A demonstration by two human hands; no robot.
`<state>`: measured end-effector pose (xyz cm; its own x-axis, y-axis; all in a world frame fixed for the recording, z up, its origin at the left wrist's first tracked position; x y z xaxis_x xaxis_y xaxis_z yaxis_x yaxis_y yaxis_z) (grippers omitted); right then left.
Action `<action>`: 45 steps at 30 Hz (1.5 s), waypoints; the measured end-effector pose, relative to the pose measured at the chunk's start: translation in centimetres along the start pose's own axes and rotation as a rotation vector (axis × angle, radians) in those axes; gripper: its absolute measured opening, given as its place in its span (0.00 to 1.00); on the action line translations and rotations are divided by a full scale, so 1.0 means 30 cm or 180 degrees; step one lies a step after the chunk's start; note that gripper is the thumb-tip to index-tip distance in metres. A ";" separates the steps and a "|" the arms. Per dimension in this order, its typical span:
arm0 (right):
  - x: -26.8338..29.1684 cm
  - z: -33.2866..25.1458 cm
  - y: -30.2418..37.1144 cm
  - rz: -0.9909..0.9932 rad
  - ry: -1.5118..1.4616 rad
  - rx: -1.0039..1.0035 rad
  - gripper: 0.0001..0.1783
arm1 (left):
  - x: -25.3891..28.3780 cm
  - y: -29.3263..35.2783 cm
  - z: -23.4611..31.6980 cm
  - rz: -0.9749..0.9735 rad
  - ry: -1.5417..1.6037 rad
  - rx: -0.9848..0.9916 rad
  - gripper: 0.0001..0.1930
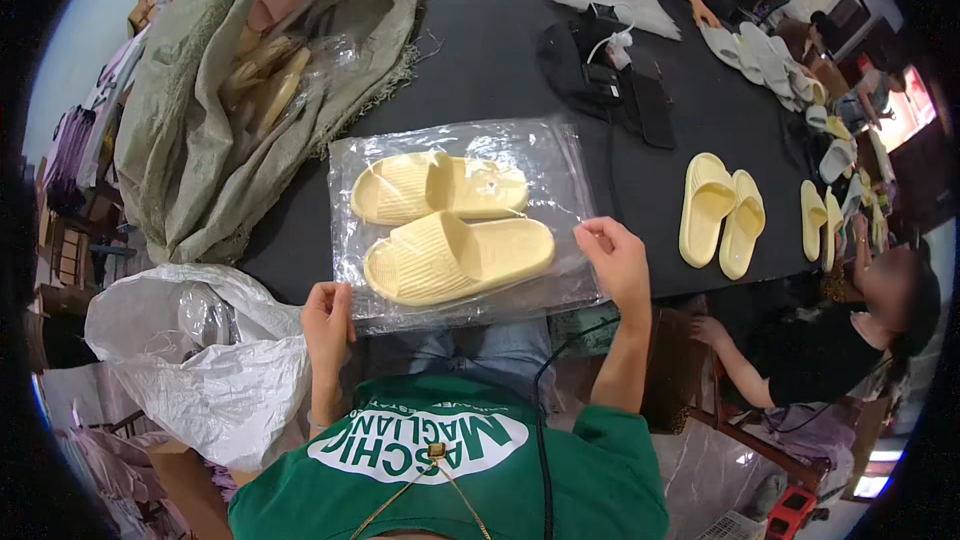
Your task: The person unpacks slippers from a large sack and inserts pairs of slippers into plastic packaging bags by hand on a work table.
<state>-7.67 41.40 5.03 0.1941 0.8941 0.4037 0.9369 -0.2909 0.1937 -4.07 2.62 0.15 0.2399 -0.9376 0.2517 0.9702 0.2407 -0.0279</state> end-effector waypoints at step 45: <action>-0.222 -0.107 -0.318 -0.0599 0.2621 0.2996 0.13 | -0.083 -0.108 -0.022 -0.1607 -0.2923 -0.2227 0.37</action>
<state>-18.83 37.14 3.36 0.1151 0.3204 0.9403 0.8397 0.4744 -0.2644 -7.77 4.00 -1.01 -0.0020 -0.2988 0.9543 0.8245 -0.5405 -0.1676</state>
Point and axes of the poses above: each hand's wrist, its own y-axis away from the middle knuckle, its own x-axis out of the back of the hand, z = x × y, the point moved 2 cm from there along -y, towards the middle knuckle, and after that the axes turned 10 degrees about -x, right-handed, at the moved point
